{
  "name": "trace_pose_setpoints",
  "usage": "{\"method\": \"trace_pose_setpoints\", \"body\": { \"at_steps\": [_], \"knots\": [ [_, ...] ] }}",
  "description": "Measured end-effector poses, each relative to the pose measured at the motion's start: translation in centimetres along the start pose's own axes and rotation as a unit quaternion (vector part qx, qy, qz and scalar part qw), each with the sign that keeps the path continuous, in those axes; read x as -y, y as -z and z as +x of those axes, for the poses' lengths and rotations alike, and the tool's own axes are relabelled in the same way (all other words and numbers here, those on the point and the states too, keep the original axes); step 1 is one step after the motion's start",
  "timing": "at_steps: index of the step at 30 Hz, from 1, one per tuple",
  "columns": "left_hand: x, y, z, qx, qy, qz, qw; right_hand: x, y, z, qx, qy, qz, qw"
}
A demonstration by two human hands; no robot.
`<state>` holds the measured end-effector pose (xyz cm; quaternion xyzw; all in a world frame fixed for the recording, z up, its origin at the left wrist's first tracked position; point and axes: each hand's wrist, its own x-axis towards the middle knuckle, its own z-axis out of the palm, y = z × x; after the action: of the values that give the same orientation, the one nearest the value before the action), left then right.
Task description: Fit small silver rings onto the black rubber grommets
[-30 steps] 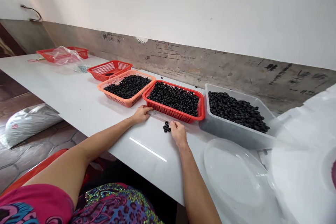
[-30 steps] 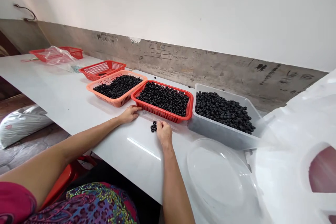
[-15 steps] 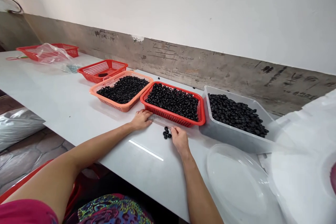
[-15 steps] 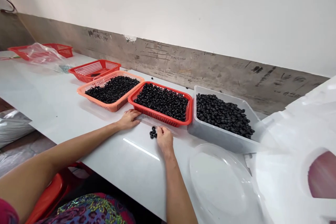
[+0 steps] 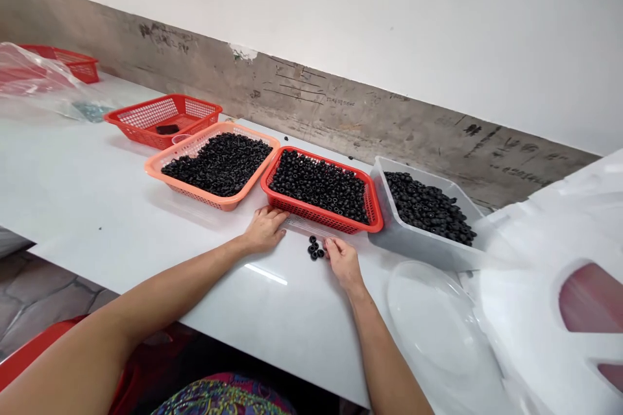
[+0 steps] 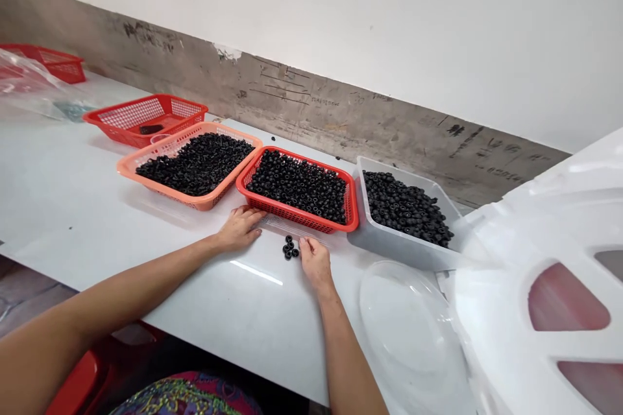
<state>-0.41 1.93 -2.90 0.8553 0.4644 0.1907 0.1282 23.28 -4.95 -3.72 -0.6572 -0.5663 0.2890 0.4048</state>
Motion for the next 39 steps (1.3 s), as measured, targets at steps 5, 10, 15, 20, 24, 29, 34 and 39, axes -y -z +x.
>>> {"method": "trace_pose_setpoints", "body": {
  "at_steps": [5, 10, 15, 20, 24, 29, 34, 39],
  "knots": [
    [0.2, 0.1, 0.0, 0.0, -0.005, -0.037, 0.999, -0.2, 0.2, -0.1, 0.009, -0.013, 0.006, 1.0],
    [0.8, -0.6, 0.3, -0.042, -0.008, -0.062, 0.997, -0.2, 0.3, -0.2, 0.01, -0.039, 0.028, 0.999],
    [0.5, -1.0, -0.1, -0.185, -0.094, -0.119, 0.971, -0.1, 0.3, 0.0, -0.007, -0.024, 0.021, 0.999],
    [-1.8, 3.4, -0.1, -0.304, -0.227, -0.164, 0.91, -0.6, 0.5, 0.3, -0.009, -0.042, 0.032, 0.999],
    [1.0, 10.5, 3.4, -0.268, -0.167, -0.084, 0.945, -0.6, 0.5, 0.4, 0.006, -0.033, 0.041, 0.999],
    [10.1, 16.1, 8.9, -0.038, 0.101, 0.106, 0.988, -0.8, 0.2, 0.6, 0.007, -0.006, 0.025, 1.0],
    [15.4, 15.4, 11.0, 0.023, 0.188, 0.149, 0.97, -1.2, 0.0, 0.7, 0.014, 0.01, 0.031, 0.999],
    [16.7, 12.9, 11.2, 0.056, 0.247, 0.162, 0.954, -0.7, 0.2, 0.4, 0.023, 0.014, 0.0, 1.0]
  ]
}}
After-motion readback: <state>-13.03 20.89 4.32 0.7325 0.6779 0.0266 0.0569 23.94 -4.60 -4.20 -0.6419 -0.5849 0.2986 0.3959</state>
